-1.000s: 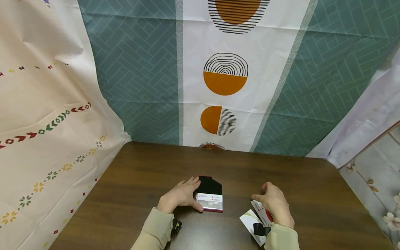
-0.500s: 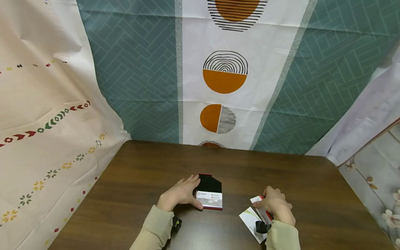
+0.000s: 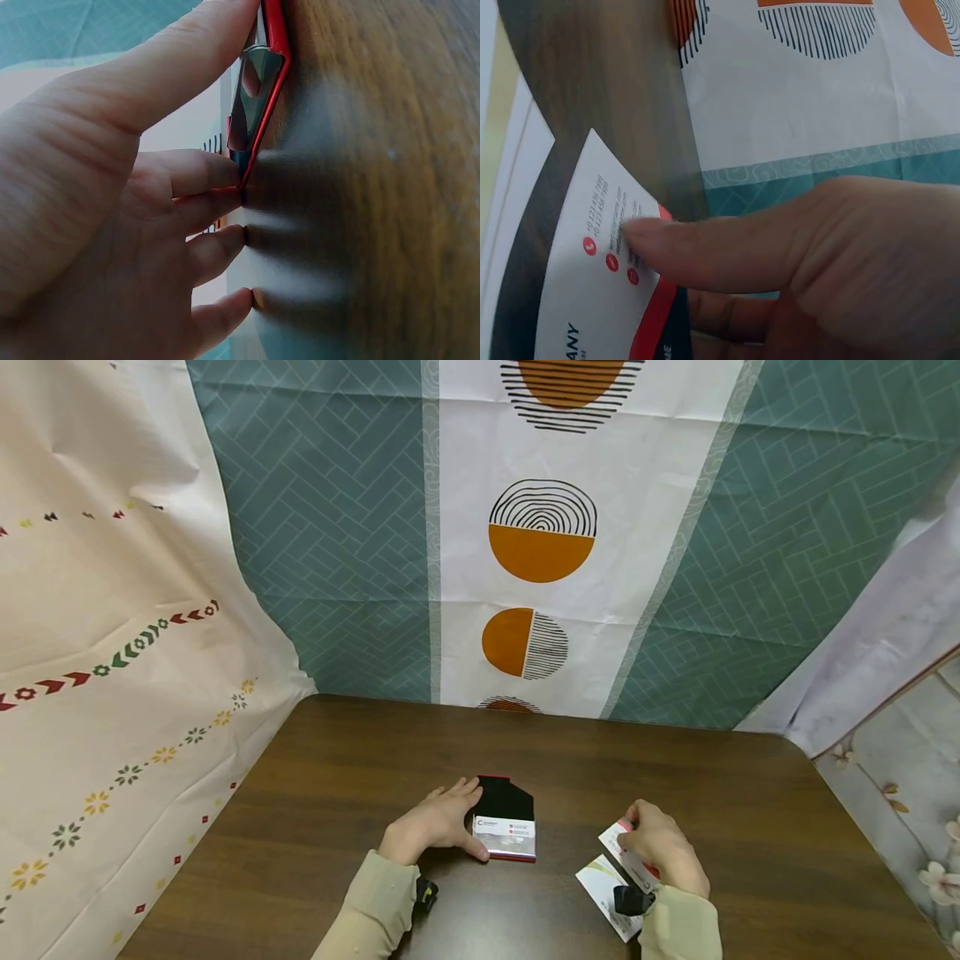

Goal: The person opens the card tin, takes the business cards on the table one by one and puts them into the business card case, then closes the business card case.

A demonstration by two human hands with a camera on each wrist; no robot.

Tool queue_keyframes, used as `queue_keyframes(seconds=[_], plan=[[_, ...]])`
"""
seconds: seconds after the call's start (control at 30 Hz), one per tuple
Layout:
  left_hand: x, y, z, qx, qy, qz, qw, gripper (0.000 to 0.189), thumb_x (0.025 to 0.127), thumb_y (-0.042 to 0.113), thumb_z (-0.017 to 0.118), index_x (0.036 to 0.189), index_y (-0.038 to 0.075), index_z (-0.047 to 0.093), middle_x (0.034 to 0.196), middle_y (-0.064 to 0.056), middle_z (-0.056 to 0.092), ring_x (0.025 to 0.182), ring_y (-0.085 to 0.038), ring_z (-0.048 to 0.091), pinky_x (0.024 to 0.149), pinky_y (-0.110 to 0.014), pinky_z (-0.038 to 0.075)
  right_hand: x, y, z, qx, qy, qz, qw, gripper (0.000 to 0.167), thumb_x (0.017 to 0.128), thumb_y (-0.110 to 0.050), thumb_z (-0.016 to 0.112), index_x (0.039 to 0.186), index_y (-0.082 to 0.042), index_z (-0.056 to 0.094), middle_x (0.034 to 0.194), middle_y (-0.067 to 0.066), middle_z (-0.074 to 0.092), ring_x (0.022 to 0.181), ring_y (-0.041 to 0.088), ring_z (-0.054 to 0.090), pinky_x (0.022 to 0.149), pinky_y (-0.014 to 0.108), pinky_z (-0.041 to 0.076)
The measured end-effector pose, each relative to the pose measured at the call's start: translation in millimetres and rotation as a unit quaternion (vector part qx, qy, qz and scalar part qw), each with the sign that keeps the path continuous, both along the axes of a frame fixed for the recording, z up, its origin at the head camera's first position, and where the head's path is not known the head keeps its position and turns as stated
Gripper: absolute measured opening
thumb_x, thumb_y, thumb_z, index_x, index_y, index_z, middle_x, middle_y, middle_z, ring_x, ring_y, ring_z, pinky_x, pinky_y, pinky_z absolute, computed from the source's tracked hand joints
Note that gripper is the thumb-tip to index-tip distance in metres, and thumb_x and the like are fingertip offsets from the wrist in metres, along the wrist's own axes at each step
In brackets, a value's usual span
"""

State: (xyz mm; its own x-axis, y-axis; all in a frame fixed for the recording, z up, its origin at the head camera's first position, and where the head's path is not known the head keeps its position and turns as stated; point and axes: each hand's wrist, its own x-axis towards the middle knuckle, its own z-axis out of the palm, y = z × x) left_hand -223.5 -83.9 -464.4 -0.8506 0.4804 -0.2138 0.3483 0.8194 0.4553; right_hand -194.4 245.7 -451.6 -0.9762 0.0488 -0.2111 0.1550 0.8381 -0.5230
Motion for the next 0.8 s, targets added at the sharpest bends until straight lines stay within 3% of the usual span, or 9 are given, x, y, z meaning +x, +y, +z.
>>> queue_keyframes(seconds=[0.07,0.2,0.37,0.57,0.8], plan=[[-0.5,0.2,0.0,0.000,0.000,0.001,1.0000,0.103,0.069,0.048,0.086,0.149,0.001,0.039,0.158,-0.012,0.027,0.147,-0.030,0.018,0.115,-0.052,0.018,-2.5,1,-0.7,-0.007,0.021,0.006,0.9997,0.014,0.082,-0.004,0.063,0.095,-0.002,0.060,0.084,0.009,0.060,0.079,0.028,0.054,0.065,0.041,0.045],[-1.3,0.4,-0.3,-0.002,-0.002,0.000,1.0000,0.104,0.070,0.049,0.085,0.149,0.002,0.039,0.159,-0.012,0.025,0.147,-0.029,0.017,0.115,-0.052,0.017,-6.5,-1,1.7,-0.022,0.047,0.006,0.9986,0.016,0.084,-0.001,0.056,0.096,-0.002,0.067,0.088,0.010,0.064,0.081,0.028,0.055,0.069,0.041,0.046],[-0.8,-0.3,-0.1,0.000,-0.001,0.000,1.0000,0.104,0.069,0.049,0.085,0.149,0.001,0.039,0.159,-0.012,0.026,0.147,-0.030,0.018,0.115,-0.052,0.018,-12.1,-11,8.2,-0.024,0.071,-0.004,0.9972,0.015,0.087,-0.002,0.057,0.097,-0.002,0.068,0.093,0.012,0.066,0.084,0.029,0.057,0.072,0.046,0.046],[0.5,0.3,-0.9,-0.001,-0.003,0.000,1.0000,0.104,0.069,0.049,0.085,0.149,0.001,0.039,0.159,-0.011,0.026,0.147,-0.030,0.018,0.115,-0.053,0.018,-17.6,-29,16.2,-0.022,0.091,-0.017,0.9954,0.012,0.090,-0.010,0.061,0.099,-0.009,0.069,0.095,0.010,0.067,0.086,0.029,0.058,0.066,0.048,0.046],[-0.9,0.8,-0.1,-0.003,-0.004,0.000,1.0000,0.104,0.069,0.050,0.085,0.149,0.002,0.039,0.159,-0.011,0.025,0.147,-0.029,0.017,0.115,-0.052,0.017,-21.8,-45,22.4,-0.034,0.107,-0.010,0.9936,0.015,0.093,-0.012,0.060,0.102,-0.011,0.071,0.099,0.007,0.069,0.091,0.029,0.061,0.068,0.052,0.046]])
